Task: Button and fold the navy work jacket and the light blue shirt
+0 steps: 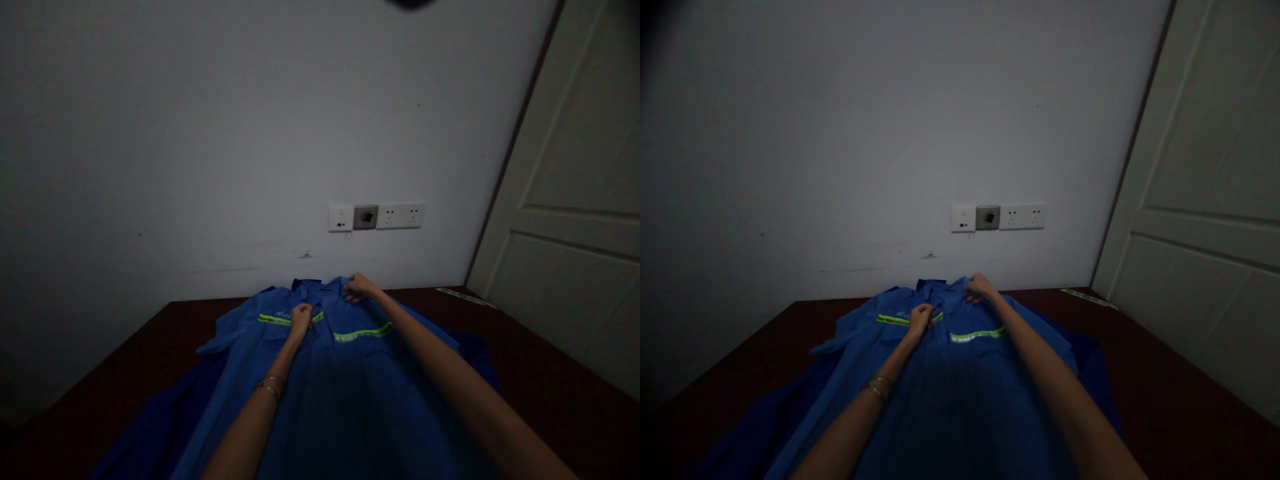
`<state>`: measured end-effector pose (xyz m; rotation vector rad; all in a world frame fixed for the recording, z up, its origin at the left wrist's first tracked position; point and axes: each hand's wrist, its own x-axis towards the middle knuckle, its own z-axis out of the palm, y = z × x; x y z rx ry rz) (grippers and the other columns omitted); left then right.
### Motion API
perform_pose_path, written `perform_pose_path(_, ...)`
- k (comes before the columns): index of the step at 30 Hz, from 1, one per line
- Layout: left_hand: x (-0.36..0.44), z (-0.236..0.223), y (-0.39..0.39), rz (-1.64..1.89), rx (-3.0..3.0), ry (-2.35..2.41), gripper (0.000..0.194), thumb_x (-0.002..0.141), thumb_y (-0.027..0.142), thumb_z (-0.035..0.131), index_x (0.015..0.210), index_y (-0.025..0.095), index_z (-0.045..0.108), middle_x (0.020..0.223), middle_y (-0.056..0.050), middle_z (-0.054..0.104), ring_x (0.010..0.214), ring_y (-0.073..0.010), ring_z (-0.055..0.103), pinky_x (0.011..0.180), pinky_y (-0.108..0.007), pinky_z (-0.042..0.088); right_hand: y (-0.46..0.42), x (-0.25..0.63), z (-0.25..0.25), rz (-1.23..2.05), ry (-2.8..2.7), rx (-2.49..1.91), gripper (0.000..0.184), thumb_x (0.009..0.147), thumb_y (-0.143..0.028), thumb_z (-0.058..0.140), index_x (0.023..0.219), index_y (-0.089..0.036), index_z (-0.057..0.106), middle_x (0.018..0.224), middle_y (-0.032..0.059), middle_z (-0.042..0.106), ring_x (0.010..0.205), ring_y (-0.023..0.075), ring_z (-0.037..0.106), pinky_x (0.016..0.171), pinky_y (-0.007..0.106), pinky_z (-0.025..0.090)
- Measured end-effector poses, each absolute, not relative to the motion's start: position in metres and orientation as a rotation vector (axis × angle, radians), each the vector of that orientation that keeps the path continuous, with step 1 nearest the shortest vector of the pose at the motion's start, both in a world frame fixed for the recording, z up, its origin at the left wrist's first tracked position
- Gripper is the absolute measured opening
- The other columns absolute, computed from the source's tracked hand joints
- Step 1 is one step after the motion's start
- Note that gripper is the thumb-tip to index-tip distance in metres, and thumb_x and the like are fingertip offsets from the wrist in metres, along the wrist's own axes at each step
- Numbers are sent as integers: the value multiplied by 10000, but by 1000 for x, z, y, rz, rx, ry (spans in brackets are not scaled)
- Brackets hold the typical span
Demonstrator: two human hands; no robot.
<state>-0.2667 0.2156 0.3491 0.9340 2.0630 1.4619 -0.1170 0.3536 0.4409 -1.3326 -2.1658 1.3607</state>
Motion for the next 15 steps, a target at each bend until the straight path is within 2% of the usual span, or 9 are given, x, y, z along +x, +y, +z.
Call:
perform_pose_path(4, -264, 347, 209, 1378, 1091, 2130, 212, 765, 196, 455, 709, 120, 644, 588, -14, 612, 492, -104, 543, 437, -176, 390, 347, -141, 432, 1383, -2116, -1287, 309, 810, -407, 513, 941, -129, 536, 753, 72, 660, 462, 100, 599, 451, 214, 494)
perform_pose_path(7, -261, 344, 207, 1347, 1229, 2172, 216, 750, 172, 465, 723, 120, 673, 650, -25, 649, 614, -128, 588, 539, -193, 421, 342, -148, 422, 1348, -2098, -1268, 428, 872, -482, 335, 1039, -127, 505, 853, 101, 657, 519, 102, 611, 467, 209, 489)
perform_pose_path(11, -260, 342, 207, 1305, 1317, 2213, 225, 727, 127, 488, 830, 115, 687, 781, -46, 684, 705, -142, 604, 647, -220, 442, 335, -141, 414, 1188, -2119, -1226, 446, 891, -429, 266, 1072, -107, 516, 952, 126, 643, 656, 124, 626, 509, 194, 474)
perform_pose_path(15, -259, 346, 205, 1292, 1386, 2226, 218, 726, 129, 513, 852, 121, 691, 852, -67, 688, 754, -156, 607, 713, -248, 451, 322, -127, 413, 978, -2200, -1122, 287, 815, -263, 416, 969, -121, 612, 939, 84, 656, 781, 135, 618, 617, 179, 456)
